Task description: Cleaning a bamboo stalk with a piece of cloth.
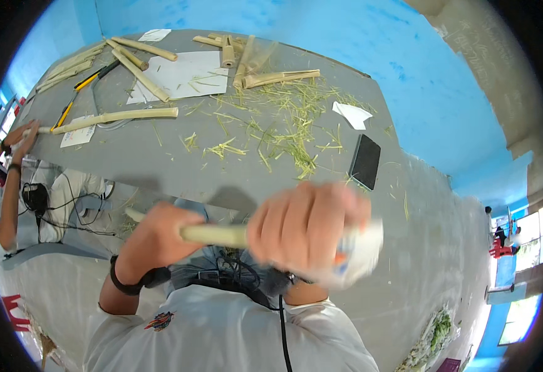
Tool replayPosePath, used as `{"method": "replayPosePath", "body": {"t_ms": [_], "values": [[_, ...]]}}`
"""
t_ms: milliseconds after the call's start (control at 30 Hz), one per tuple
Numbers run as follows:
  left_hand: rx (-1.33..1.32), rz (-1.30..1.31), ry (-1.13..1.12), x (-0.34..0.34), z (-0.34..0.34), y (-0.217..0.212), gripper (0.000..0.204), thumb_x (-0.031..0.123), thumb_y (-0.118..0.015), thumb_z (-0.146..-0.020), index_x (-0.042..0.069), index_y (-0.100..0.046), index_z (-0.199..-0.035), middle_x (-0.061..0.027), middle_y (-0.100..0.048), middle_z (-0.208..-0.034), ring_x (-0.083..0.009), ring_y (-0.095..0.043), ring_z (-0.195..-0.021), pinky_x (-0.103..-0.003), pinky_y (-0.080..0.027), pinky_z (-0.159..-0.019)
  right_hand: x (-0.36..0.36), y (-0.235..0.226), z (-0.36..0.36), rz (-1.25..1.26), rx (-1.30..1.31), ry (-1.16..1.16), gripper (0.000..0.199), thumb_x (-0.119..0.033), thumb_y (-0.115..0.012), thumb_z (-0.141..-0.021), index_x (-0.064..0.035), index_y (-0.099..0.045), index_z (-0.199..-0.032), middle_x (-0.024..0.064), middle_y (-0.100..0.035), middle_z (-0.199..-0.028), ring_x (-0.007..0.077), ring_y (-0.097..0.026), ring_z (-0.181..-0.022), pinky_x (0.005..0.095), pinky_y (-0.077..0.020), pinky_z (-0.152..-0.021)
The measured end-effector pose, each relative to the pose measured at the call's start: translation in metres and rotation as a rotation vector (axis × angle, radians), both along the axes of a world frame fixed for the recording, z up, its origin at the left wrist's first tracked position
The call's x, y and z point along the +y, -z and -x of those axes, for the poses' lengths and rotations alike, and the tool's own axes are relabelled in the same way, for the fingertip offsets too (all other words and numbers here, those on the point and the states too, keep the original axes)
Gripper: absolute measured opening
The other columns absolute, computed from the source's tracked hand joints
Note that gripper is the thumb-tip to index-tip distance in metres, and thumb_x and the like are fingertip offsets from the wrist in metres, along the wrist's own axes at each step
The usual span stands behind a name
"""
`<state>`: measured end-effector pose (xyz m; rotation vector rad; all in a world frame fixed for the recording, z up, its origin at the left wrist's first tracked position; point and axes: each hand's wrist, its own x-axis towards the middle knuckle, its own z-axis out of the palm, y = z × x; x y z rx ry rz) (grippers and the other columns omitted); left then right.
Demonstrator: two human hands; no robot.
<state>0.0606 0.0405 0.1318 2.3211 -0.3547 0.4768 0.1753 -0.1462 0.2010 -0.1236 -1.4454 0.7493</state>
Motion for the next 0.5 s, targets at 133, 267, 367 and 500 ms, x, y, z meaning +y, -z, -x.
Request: {"method": "replayPosePath", "body": {"t_ms": [133, 267, 367, 500], "values": [[0.007, -0.17, -0.225, 0.007, 0.0, -0.004, 0.017, 0.021, -0.077, -0.073, 0.008, -0.067, -0.076, -0.013, -0.062, -0.072, -0.0344, -0.058, -0.065, -0.042, -0.045, -0.058, -0.008, 0.017, 0.002, 0.058, 0.486, 0.286, 0.053, -0.031, -0.023, -0.099, -0.0122, -0.041, -0.053, 0.0039, -0.046, -0.049, 0.019, -0.041, -0.038, 0.0353, -0.0396, -0.044], [0.189, 0.092, 0.28, 0.013, 0.003, 0.001, 0.017, 0.015, -0.078, -0.07, 0.006, -0.068, -0.08, -0.0135, -0.062, -0.067, -0.0348, -0.059, -0.062, -0.04, -0.045, -0.058, -0.003, -0.01, 0.015, -0.011, -0.01, 0.088, 0.052, -0.032, -0.025, -0.1, -0.0133, -0.039, -0.053, 0.0016, -0.042, -0.045, 0.017, -0.035, -0.036, 0.0327, -0.0348, -0.04], [-0.036, -0.031, -0.304, -0.001, -0.005, -0.007, 0.018, 0.022, -0.078, -0.07, 0.01, -0.069, -0.08, -0.0128, -0.058, -0.06, -0.0331, -0.057, -0.057, -0.042, -0.043, -0.053, -0.004, 0.002, 0.017, 0.037, 0.612, 0.5, 0.055, -0.031, -0.023, -0.101, -0.0131, -0.035, -0.051, 0.0017, -0.035, -0.041, 0.0152, -0.032, -0.032, 0.0295, -0.0328, -0.036], [0.587, -0.02, 0.528, 0.011, 0.003, -0.017, 0.013, 0.016, -0.075, -0.071, 0.01, -0.064, -0.073, -0.0143, -0.056, -0.06, -0.0359, -0.056, -0.06, -0.043, -0.043, -0.054, -0.009, -0.009, 0.02, -0.022, -0.3, -0.157, 0.053, -0.03, -0.022, -0.102, -0.0152, -0.035, -0.053, 0.0024, -0.037, -0.042, 0.0158, -0.043, -0.037, 0.032, -0.0389, -0.038]]}}
